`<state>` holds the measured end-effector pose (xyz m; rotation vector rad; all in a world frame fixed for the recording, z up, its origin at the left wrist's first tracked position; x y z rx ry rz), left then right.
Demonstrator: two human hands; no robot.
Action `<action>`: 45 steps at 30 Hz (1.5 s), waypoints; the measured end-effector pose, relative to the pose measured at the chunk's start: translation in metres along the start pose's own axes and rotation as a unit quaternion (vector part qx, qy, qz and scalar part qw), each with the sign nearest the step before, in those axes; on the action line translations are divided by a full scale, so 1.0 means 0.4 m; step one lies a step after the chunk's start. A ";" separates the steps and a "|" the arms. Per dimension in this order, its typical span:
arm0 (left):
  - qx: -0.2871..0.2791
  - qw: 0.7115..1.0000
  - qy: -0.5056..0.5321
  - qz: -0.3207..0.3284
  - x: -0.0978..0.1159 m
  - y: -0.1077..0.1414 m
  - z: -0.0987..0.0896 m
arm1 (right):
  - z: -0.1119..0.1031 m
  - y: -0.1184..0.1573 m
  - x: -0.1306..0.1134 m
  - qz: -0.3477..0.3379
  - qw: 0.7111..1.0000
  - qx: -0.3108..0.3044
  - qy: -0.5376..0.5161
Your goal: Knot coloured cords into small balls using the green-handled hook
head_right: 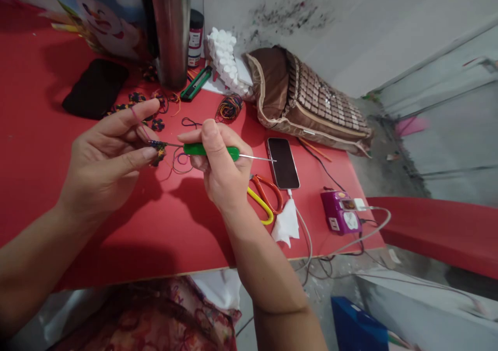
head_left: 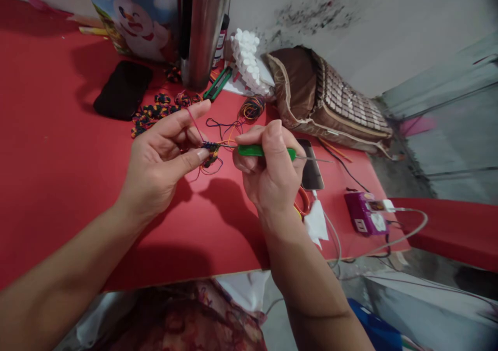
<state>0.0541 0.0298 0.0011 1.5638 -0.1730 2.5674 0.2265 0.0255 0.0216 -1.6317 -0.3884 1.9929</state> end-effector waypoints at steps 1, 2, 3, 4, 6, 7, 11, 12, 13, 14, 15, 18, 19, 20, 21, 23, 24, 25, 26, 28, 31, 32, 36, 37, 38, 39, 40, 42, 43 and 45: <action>-0.003 1.000 -0.001 0.000 0.000 0.000 0.001 | 0.001 -0.002 0.001 0.000 1.000 -0.004 0.010; -0.004 1.000 0.000 0.001 0.001 0.001 0.001 | 0.003 -0.005 0.001 -0.002 1.000 -0.009 0.017; -0.004 1.000 0.001 0.002 0.002 0.001 0.002 | 0.004 -0.006 0.001 -0.005 1.000 -0.013 0.021; -0.002 1.000 0.001 0.003 0.003 0.002 0.002 | 0.005 -0.008 0.000 -0.008 1.000 -0.015 0.023; 0.001 1.000 0.000 0.004 0.003 0.003 0.003 | 0.005 -0.009 -0.003 -0.016 0.999 -0.019 0.026; 0.001 1.000 -0.001 0.004 0.002 0.004 0.003 | 0.005 -0.010 -0.004 -0.019 0.999 -0.020 0.026; -0.001 1.000 -0.010 0.014 0.003 0.006 0.003 | 0.004 -0.010 -0.012 -0.030 0.999 -0.019 0.013; 0.000 1.000 -0.013 0.017 0.003 0.007 0.002 | 0.004 -0.009 -0.013 -0.029 0.999 -0.018 0.016; 0.002 1.000 -0.018 0.019 0.003 0.008 0.001 | 0.003 -0.009 -0.015 -0.029 0.999 -0.017 0.023; 0.003 1.000 -0.023 0.021 0.003 0.008 0.000 | 0.002 -0.008 -0.017 -0.029 0.999 -0.017 0.032; 0.004 0.999 -0.028 0.024 0.004 0.009 0.000 | 0.000 -0.008 -0.019 -0.030 0.999 -0.018 0.041; 0.004 0.998 -0.040 0.038 0.008 0.009 0.001 | -0.006 -0.008 -0.024 -0.037 0.997 -0.020 0.057; 0.005 0.998 -0.043 0.044 0.010 0.010 0.002 | -0.008 -0.007 -0.026 -0.040 0.998 -0.021 0.054; 0.006 0.998 -0.050 0.046 0.012 0.011 0.002 | -0.010 -0.007 -0.027 -0.043 0.998 -0.022 0.047; 0.009 0.997 -0.059 0.045 0.015 0.012 0.003 | -0.013 -0.007 -0.028 -0.044 0.998 -0.022 0.040; 0.019 0.995 -0.087 0.038 0.019 0.014 0.003 | -0.016 -0.005 -0.031 -0.048 0.998 -0.025 0.029; 0.025 0.994 -0.101 0.036 0.022 0.016 0.003 | -0.016 -0.004 -0.033 -0.049 0.998 -0.027 0.029; 0.029 0.993 -0.112 0.032 0.024 0.018 0.003 | -0.017 -0.003 -0.035 -0.050 0.998 -0.029 0.034; 0.030 0.992 -0.118 0.030 0.026 0.019 0.004 | -0.017 -0.002 -0.036 -0.049 0.998 -0.030 0.041; 0.025 0.992 -0.119 0.025 0.026 0.020 0.005 | -0.014 0.001 -0.034 -0.042 0.997 -0.031 0.048; 0.012 0.995 -0.101 0.009 0.018 0.015 0.005 | -0.007 0.008 -0.015 -0.025 0.998 -0.033 0.036; 0.013 0.996 -0.091 0.007 0.015 0.012 0.003 | -0.004 0.010 -0.005 -0.020 0.999 -0.034 0.026; 0.024 0.999 -0.047 -0.001 0.008 0.004 -0.006 | 0.015 0.024 0.031 0.001 0.998 -0.053 -0.028; 0.023 0.999 -0.041 -0.003 0.007 0.003 -0.005 | 0.021 0.028 0.037 0.005 0.997 -0.061 -0.040; 0.021 0.999 -0.037 -0.005 0.006 0.003 -0.004 | 0.025 0.031 0.040 0.008 0.996 -0.069 -0.050; 0.019 0.999 -0.033 -0.004 0.006 0.003 -0.002 | 0.029 0.034 0.042 0.009 0.996 -0.075 -0.057; 0.020 0.999 -0.028 0.002 0.007 0.003 0.000 | 0.032 0.037 0.042 0.008 0.995 -0.078 -0.064; 0.019 0.999 -0.020 0.016 0.008 0.004 0.004 | 0.033 0.039 0.040 0.000 0.994 -0.074 -0.078; 0.016 0.999 -0.017 0.024 0.008 0.005 0.007 | 0.032 0.039 0.039 -0.002 0.994 -0.071 -0.085; 0.014 0.999 -0.018 0.033 0.005 0.006 0.012 | 0.032 0.040 0.039 0.000 0.993 -0.070 -0.095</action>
Point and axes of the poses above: each hand's wrist, its own y-axis away from the middle knuckle, its own z-axis out of the palm, x = y × z, the point moved 6 cm from there along -y, towards the middle knuckle, and after that the axes turned 14 degrees about -z, right-handed, at the moved point
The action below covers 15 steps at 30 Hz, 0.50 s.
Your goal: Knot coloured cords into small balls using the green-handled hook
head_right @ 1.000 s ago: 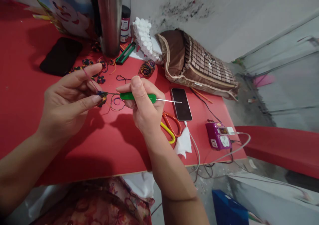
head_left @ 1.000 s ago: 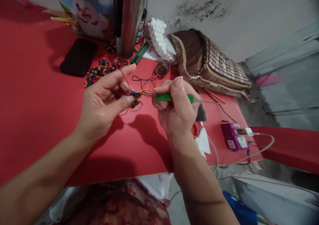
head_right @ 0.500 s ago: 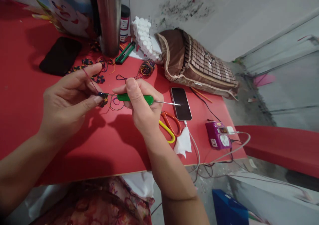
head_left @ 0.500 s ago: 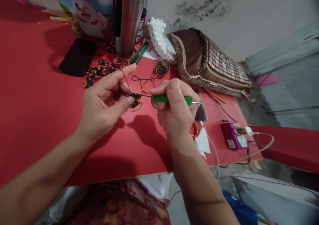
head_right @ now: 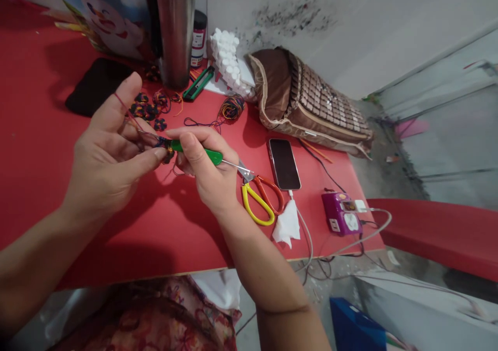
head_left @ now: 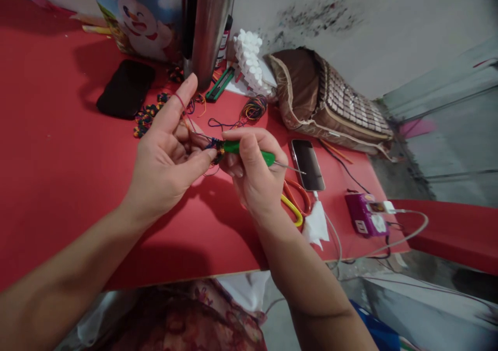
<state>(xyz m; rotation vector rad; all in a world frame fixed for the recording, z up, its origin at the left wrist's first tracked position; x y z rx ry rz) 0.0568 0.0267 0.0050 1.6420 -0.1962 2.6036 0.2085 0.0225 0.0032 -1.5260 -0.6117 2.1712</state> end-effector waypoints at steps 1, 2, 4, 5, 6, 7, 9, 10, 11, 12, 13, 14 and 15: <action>0.003 1.000 -0.002 0.002 -0.002 0.001 0.000 | -0.001 0.001 0.001 0.005 1.000 0.001 -0.001; 0.009 1.000 -0.004 0.003 -0.003 0.002 -0.001 | -0.001 0.002 0.002 0.012 1.000 0.000 0.000; 0.018 1.000 -0.005 0.003 -0.005 0.004 -0.006 | -0.001 0.003 0.002 0.020 1.000 -0.004 0.004; 0.017 1.000 -0.005 -0.001 -0.007 0.004 -0.008 | -0.001 0.002 0.002 0.021 1.000 -0.006 0.006; 0.012 1.000 -0.005 -0.008 -0.010 0.004 -0.009 | -0.001 0.002 0.001 0.020 1.000 -0.008 0.006; 0.004 1.000 -0.003 -0.014 -0.012 0.003 -0.010 | -0.001 0.001 0.001 0.019 1.000 -0.008 0.005; -0.014 1.000 0.004 -0.017 -0.014 -0.001 -0.013 | 0.000 0.000 0.002 0.027 1.000 -0.005 0.002; -0.032 0.999 0.013 0.000 -0.010 -0.003 -0.013 | 0.000 0.000 0.003 0.031 1.000 -0.002 0.003; -0.041 0.999 0.019 0.009 -0.007 -0.005 -0.015 | 0.000 -0.001 0.004 0.033 0.999 0.001 0.005; -0.036 0.999 0.018 0.004 -0.008 -0.009 -0.021 | 0.001 -0.002 0.003 0.032 0.999 0.003 0.006; -0.026 1.000 0.010 -0.012 -0.012 -0.013 -0.026 | 0.002 -0.004 0.001 0.028 1.000 0.004 0.004; -0.018 1.000 0.005 -0.023 -0.015 -0.016 -0.031 | 0.004 -0.004 -0.002 0.024 1.000 0.003 -0.001; -0.012 0.999 -0.001 -0.034 -0.016 -0.018 -0.034 | 0.007 -0.004 -0.005 0.022 1.000 0.002 -0.010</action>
Point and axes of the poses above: each hand's wrist, its own y-axis away from the middle knuckle, its own z-axis out of the palm, x = y × z, the point moved 6 cm from there along -y, towards the middle knuckle, and after that the axes turned 14 degrees about -z, right-handed, at the moved point
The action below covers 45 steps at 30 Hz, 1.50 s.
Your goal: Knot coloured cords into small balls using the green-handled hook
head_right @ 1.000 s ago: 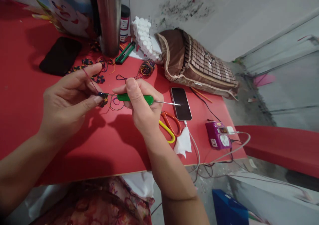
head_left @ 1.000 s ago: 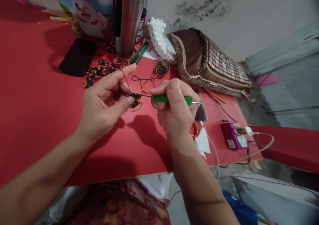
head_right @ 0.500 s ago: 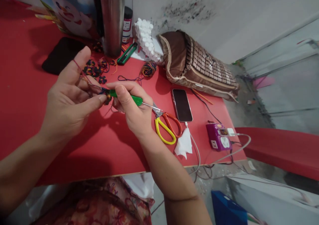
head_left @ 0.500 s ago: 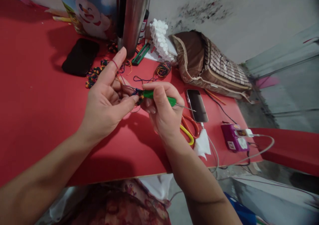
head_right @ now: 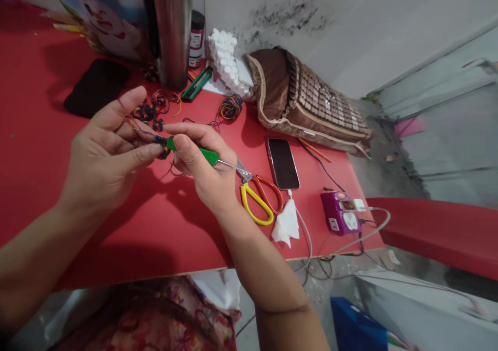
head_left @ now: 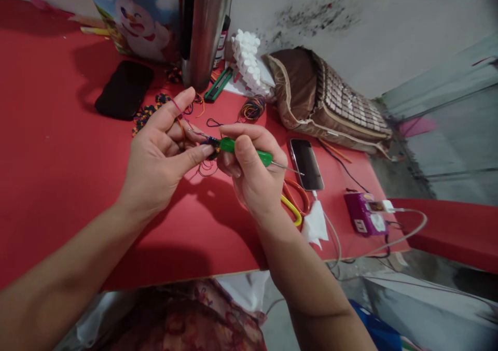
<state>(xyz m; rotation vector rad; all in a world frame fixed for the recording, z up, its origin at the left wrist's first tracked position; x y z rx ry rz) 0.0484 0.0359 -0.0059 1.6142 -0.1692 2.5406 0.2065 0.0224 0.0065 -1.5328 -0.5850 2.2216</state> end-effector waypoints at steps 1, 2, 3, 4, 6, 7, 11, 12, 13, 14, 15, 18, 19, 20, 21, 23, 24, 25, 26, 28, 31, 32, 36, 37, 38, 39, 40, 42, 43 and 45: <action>0.001 1.000 -0.001 -0.003 0.001 -0.001 -0.001 | 0.003 0.001 -0.002 0.002 1.000 -0.002 -0.011; 0.002 1.000 0.002 -0.002 0.003 0.000 0.000 | 0.006 0.004 -0.003 0.011 1.000 -0.004 -0.018; 0.005 1.000 0.006 -0.003 0.005 0.001 0.002 | 0.009 0.007 -0.004 0.021 1.000 -0.006 -0.019; 0.009 1.000 0.009 -0.005 0.006 0.003 0.004 | 0.010 0.011 -0.005 0.029 0.999 -0.010 -0.013; 0.022 0.999 0.013 -0.021 0.004 0.007 0.009 | 0.011 0.017 -0.011 0.028 0.999 -0.022 0.021; 0.030 0.999 0.013 -0.031 0.002 0.009 0.012 | 0.009 0.018 -0.015 0.018 0.999 -0.028 0.042; 0.056 0.997 0.031 -0.052 -0.005 0.018 0.019 | -0.011 0.013 -0.020 -0.027 0.994 -0.005 0.103; 0.062 0.995 0.037 -0.066 -0.009 0.018 0.019 | -0.017 0.010 -0.016 -0.031 0.994 0.005 0.109; 0.065 0.994 0.044 -0.078 -0.012 0.018 0.018 | -0.019 0.006 -0.012 -0.036 0.993 0.008 0.114; 0.067 0.993 0.047 -0.089 -0.016 0.018 0.016 | -0.020 0.002 -0.008 -0.039 0.993 0.008 0.114; 0.068 0.992 0.047 -0.098 -0.018 0.017 0.014 | -0.020 -0.002 -0.002 -0.037 0.993 0.007 0.109; 0.078 0.991 0.033 -0.099 -0.019 0.013 0.007 | -0.019 -0.009 0.015 -0.015 0.997 0.010 0.077; 0.081 0.992 0.028 -0.096 -0.020 0.012 0.006 | -0.019 -0.010 0.021 -0.005 0.998 0.012 0.065; 0.082 0.992 0.024 -0.093 -0.020 0.011 0.005 | -0.019 -0.011 0.025 0.002 0.998 0.014 0.054; 0.081 0.992 0.021 -0.091 -0.021 0.010 0.005 | -0.020 -0.010 0.030 0.008 0.999 0.013 0.045; 0.080 0.993 0.011 -0.085 -0.020 0.008 0.005 | -0.023 -0.008 0.038 0.016 0.999 0.012 0.037; 0.081 0.993 0.005 -0.084 -0.020 0.008 0.005 | -0.024 -0.007 0.041 0.018 0.999 0.010 0.036; 0.084 0.993 0.000 -0.083 -0.019 0.007 0.004 | -0.024 -0.005 0.043 0.019 0.999 0.007 0.035; 0.088 0.993 -0.003 -0.082 -0.018 0.007 0.003 | -0.023 -0.004 0.044 0.018 0.999 0.002 0.032; 0.094 0.992 -0.002 -0.081 -0.016 0.007 0.000 | -0.018 0.000 0.043 0.021 0.999 -0.009 0.022; 0.105 0.992 0.008 -0.075 -0.013 0.010 -0.003 | -0.007 0.006 0.038 0.037 0.999 -0.019 0.005; 0.108 0.991 0.011 -0.074 -0.012 0.010 -0.003 | -0.005 0.008 0.036 0.041 0.999 -0.021 0.008; 0.116 0.990 0.025 -0.073 -0.006 0.013 -0.002 | -0.006 0.012 0.026 0.032 0.998 -0.010 0.048; 0.115 0.990 0.028 -0.075 -0.005 0.013 -0.001 | -0.008 0.013 0.026 0.031 0.998 -0.004 0.050; 0.113 0.990 0.032 -0.078 -0.004 0.012 0.000 | -0.008 0.014 0.026 0.029 0.998 0.002 0.048; 0.111 0.990 0.036 -0.080 -0.003 0.012 0.001 | -0.008 0.015 0.027 0.029 0.999 0.006 0.044; 0.109 0.990 0.042 -0.083 -0.002 0.011 0.001 | -0.007 0.016 0.027 0.029 0.999 0.010 0.038; 0.101 0.989 0.057 -0.091 -0.004 0.008 0.002 | -0.003 0.018 0.027 0.033 0.999 0.018 0.022; 0.095 0.989 0.063 -0.097 -0.007 0.007 0.002 | 0.000 0.018 0.027 0.036 0.999 0.021 0.008; 0.083 0.989 0.066 -0.107 -0.015 0.006 0.002 | 0.008 0.018 0.023 0.039 0.999 0.024 -0.028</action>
Point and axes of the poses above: each hand's wrist, its own y-axis away from the middle knuckle, its own z-axis out of the palm, x = y × z, the point moved 6 cm from there along -y, towards the middle knuckle, and after that the axes turned 14 degrees about -z, right-handed, at the moved point
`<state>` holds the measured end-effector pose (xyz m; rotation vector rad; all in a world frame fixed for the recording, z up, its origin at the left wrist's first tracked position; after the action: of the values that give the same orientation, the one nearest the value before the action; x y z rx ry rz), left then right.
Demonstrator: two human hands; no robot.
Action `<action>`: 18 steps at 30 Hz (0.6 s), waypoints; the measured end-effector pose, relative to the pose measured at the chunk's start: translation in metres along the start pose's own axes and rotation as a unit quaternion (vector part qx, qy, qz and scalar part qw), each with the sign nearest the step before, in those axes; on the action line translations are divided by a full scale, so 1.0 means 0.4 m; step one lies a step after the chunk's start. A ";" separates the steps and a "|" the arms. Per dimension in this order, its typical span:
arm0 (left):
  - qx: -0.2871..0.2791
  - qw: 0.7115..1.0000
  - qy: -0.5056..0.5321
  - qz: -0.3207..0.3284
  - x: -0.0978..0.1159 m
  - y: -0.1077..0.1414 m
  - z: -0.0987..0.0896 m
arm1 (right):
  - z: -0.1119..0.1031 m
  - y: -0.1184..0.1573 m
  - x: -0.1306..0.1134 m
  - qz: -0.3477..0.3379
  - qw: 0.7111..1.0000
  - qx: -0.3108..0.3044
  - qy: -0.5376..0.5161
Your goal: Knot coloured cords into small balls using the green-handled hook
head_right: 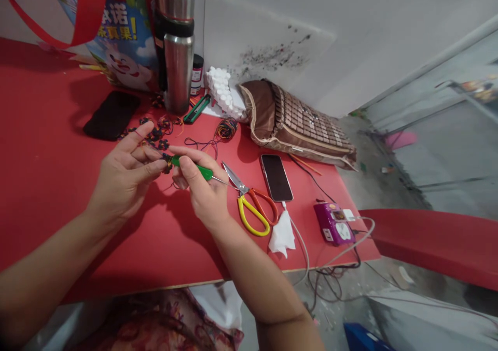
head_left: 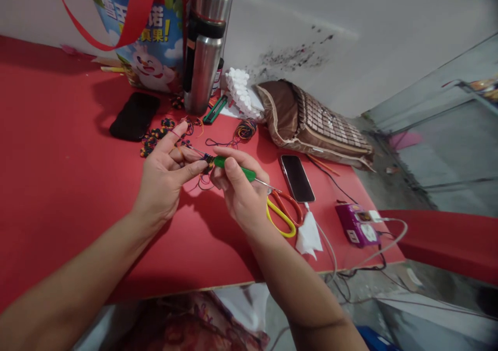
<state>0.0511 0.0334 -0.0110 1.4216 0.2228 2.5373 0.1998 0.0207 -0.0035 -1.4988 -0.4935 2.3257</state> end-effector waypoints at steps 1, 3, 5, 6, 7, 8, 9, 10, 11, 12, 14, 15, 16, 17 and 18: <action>-0.002 1.000 -0.004 0.001 -0.002 -0.001 -0.001 | 0.004 0.000 -0.002 0.000 1.000 -0.003 -0.015; 0.002 0.999 -0.024 0.022 -0.002 0.001 -0.004 | 0.009 -0.001 -0.007 0.000 1.000 -0.012 -0.027; 0.013 0.997 -0.049 0.051 0.005 0.007 -0.006 | 0.009 -0.002 -0.011 0.001 1.000 -0.022 -0.010; 0.017 0.996 -0.057 0.061 0.009 0.010 -0.005 | 0.008 -0.004 -0.014 -0.002 1.000 -0.029 0.007; 0.022 0.996 -0.059 0.064 0.013 0.013 -0.004 | 0.007 -0.007 -0.019 -0.008 0.999 -0.038 0.028; 0.027 0.996 -0.054 0.063 0.016 0.015 -0.004 | 0.007 -0.009 -0.024 -0.015 0.997 -0.048 0.053; 0.031 0.997 -0.046 0.058 0.018 0.016 -0.004 | 0.006 -0.012 -0.029 -0.021 0.995 -0.060 0.077; 0.035 0.997 -0.039 0.052 0.020 0.017 -0.004 | 0.006 -0.015 -0.034 -0.028 0.992 -0.068 0.098; 0.039 0.998 -0.034 0.047 0.022 0.018 -0.003 | 0.005 -0.018 -0.037 -0.033 0.990 -0.074 0.114; 0.042 0.998 -0.031 0.046 0.024 0.018 -0.003 | 0.004 -0.020 -0.039 -0.037 0.989 -0.075 0.124; 0.044 0.997 -0.028 0.049 0.028 0.019 -0.003 | 0.001 -0.023 -0.040 -0.046 0.988 -0.072 0.127; 0.044 0.997 -0.026 0.051 0.028 0.018 -0.003 | 0.000 -0.024 -0.039 -0.050 0.989 -0.069 0.123; 0.044 0.997 -0.024 0.053 0.029 0.018 -0.004 | -0.002 -0.024 -0.036 -0.050 0.989 -0.066 0.119; 0.044 0.997 -0.025 0.055 0.029 0.018 -0.004 | -0.003 -0.024 -0.032 -0.048 0.990 -0.063 0.114; 0.044 0.997 -0.028 0.055 0.029 0.018 -0.004 | -0.004 -0.024 -0.028 -0.043 0.992 -0.059 0.107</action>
<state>0.0430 0.0296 -0.0006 1.5768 0.2569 2.6011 0.2066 0.0241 0.0090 -1.7221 -0.6332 2.0723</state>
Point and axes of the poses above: each hand's wrist, its own y-axis away from the middle knuckle, its own z-axis out of the palm, x = y × z, the point moved 6 cm from there along -y, towards the middle knuckle, and after that the axes turned 14 degrees about -z, right-handed, at the moved point
